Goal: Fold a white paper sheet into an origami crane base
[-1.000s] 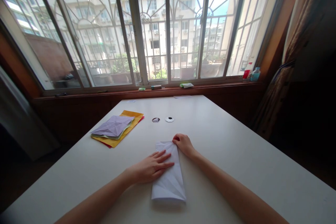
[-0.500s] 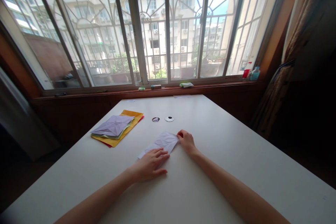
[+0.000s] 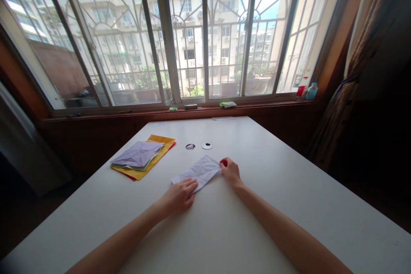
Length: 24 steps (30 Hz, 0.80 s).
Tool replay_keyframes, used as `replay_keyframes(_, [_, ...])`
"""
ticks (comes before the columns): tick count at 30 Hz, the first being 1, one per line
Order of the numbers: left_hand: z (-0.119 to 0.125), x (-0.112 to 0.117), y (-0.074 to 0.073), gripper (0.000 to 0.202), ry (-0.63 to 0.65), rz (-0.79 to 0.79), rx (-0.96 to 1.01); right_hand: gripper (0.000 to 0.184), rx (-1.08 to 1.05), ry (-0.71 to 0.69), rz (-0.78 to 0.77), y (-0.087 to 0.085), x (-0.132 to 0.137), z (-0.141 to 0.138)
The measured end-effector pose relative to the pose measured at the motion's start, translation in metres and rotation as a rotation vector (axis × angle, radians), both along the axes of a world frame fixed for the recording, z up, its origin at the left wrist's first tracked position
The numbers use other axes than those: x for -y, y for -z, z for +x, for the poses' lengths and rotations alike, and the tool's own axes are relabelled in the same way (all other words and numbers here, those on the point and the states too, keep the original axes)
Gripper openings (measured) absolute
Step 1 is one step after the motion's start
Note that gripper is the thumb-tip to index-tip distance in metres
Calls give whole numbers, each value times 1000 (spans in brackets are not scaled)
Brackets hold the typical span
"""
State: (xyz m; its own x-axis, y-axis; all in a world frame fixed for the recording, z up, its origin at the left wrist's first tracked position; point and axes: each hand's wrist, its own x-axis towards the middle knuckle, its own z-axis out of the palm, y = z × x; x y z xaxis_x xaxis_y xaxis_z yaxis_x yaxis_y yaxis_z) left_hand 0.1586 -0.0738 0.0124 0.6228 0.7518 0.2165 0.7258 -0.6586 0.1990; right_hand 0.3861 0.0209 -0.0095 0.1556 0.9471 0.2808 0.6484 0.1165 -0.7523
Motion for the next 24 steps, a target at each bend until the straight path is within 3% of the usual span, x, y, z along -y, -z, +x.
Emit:
replay_keyframes(10, [1,1,-2,22,-82,19,-12,16,7,-12,7,2,-1,1])
replay_keyframes(24, [3,3,-5,35,-86,-32,-39,22,-36,-96,55,0,-1,1])
